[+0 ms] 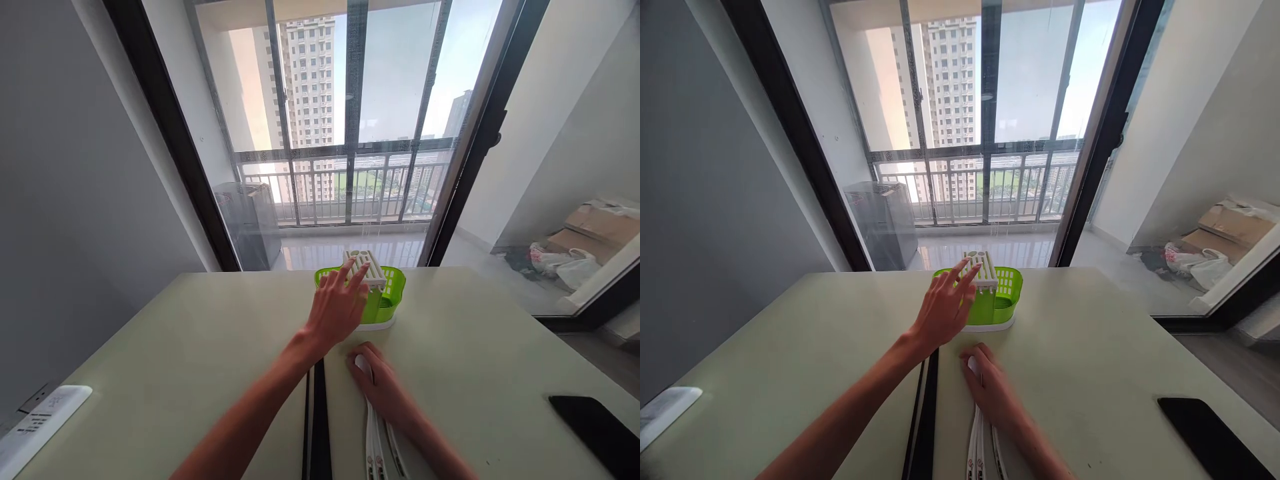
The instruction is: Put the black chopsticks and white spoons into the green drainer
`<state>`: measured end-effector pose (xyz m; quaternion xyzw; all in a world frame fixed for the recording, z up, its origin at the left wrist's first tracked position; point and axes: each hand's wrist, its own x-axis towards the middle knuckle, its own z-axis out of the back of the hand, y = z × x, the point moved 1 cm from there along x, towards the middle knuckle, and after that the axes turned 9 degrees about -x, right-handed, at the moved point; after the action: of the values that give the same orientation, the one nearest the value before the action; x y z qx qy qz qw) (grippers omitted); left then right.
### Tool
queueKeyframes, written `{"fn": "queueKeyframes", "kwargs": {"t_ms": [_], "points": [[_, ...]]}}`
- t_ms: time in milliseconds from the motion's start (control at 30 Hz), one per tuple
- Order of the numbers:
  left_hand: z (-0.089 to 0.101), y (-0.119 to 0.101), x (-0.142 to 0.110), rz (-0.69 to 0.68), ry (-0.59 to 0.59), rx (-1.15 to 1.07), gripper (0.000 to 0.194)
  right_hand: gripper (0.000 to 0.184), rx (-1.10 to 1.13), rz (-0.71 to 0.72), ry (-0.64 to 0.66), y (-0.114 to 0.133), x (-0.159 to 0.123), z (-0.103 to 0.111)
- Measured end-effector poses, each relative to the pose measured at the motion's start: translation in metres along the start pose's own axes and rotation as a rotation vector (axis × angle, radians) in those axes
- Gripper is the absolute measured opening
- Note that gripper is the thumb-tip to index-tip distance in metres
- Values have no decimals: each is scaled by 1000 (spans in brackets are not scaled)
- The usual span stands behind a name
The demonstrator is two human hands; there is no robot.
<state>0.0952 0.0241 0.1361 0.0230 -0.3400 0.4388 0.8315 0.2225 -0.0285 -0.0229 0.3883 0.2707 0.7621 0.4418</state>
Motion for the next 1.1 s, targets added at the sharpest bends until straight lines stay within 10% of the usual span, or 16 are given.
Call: {"fn": "queueKeyframes", "kwargs": {"t_ms": [233, 500, 1100], "points": [[1, 60, -69, 258, -346, -289, 32, 21, -7, -8, 34, 3, -1, 1], [9, 121, -142, 708, -286, -392, 39, 21, -16, -10, 23, 7, -2, 3], [19, 118, -150, 900, -215, -563, 47, 17, 18, -133, -21, 7, 0, 5]]}}
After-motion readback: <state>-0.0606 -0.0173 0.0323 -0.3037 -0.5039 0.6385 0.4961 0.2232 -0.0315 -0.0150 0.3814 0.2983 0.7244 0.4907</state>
